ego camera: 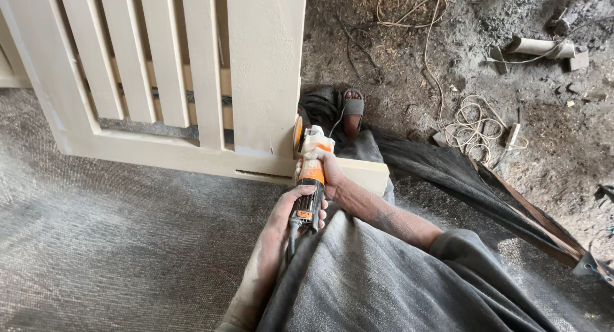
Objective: The person uses an electric orbital sander to smooth the surface of a light-colored wooden door. They move the tool along the vertical frame and horizontal slats, generating sawdust on the floor.
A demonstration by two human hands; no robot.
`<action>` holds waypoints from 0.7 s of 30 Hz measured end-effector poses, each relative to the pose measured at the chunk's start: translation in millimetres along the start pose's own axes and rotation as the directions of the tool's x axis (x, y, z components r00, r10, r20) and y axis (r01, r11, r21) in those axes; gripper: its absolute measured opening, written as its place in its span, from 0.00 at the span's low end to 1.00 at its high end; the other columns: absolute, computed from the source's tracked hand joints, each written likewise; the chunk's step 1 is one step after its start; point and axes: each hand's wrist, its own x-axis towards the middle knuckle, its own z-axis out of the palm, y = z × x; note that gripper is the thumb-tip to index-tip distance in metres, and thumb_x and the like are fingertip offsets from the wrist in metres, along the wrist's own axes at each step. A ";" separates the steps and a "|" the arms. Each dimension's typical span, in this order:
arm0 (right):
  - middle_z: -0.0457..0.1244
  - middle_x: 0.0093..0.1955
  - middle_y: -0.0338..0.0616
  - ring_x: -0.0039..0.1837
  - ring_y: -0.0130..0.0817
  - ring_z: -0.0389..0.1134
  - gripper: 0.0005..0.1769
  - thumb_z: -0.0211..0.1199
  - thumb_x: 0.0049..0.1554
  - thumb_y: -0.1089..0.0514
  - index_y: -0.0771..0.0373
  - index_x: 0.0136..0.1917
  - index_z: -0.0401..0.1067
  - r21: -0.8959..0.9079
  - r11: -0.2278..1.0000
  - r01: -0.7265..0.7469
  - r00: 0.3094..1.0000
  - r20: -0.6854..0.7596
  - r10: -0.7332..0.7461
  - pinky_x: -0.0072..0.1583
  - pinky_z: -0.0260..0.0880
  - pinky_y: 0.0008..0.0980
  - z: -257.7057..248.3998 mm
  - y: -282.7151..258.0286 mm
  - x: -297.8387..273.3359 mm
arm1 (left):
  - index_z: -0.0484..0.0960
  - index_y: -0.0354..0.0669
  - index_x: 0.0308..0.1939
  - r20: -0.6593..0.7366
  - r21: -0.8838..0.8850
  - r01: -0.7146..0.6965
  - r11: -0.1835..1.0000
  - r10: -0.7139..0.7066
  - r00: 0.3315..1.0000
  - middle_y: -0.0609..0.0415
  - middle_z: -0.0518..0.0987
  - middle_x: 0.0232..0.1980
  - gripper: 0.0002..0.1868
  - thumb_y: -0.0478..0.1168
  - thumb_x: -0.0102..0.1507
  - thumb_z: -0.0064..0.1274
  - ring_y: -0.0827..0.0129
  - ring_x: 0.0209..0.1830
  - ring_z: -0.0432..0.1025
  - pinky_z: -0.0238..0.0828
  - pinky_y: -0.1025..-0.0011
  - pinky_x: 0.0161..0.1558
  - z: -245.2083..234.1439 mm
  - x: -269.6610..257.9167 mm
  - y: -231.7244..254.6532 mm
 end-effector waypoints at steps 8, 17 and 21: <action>0.64 0.40 0.47 0.41 0.38 0.68 0.14 0.60 0.51 0.56 0.65 0.49 0.65 0.003 1.000 0.029 0.999 0.032 -0.029 0.46 0.75 0.37 8.7 -13.5 0.3 | 0.75 0.28 0.48 0.036 -0.024 0.013 1.000 -0.012 0.999 0.42 0.81 0.36 0.22 0.45 0.61 0.59 0.60 0.27 0.78 0.81 0.64 0.29 8.4 6.4 8.5; 0.64 0.40 0.48 0.40 0.41 0.69 0.13 0.60 0.51 0.58 0.65 0.49 0.65 0.014 0.997 0.073 0.997 0.025 -0.073 0.45 0.75 0.37 32.8 -36.1 -2.3 | 0.73 0.26 0.50 0.084 -0.002 -0.069 0.998 0.069 0.994 0.41 0.80 0.36 0.24 0.45 0.62 0.59 0.59 0.27 0.79 0.81 0.64 0.28 24.5 10.6 28.9; 0.64 0.39 0.48 0.39 0.41 0.69 0.13 0.60 0.51 0.59 0.64 0.49 0.65 -0.039 0.991 0.126 0.991 0.047 -0.125 0.44 0.76 0.38 42.0 -43.7 -4.8 | 0.73 0.29 0.51 0.071 0.004 -0.074 0.997 0.073 0.995 0.42 0.80 0.36 0.23 0.44 0.61 0.59 0.61 0.26 0.78 0.81 0.65 0.26 35.2 8.6 35.9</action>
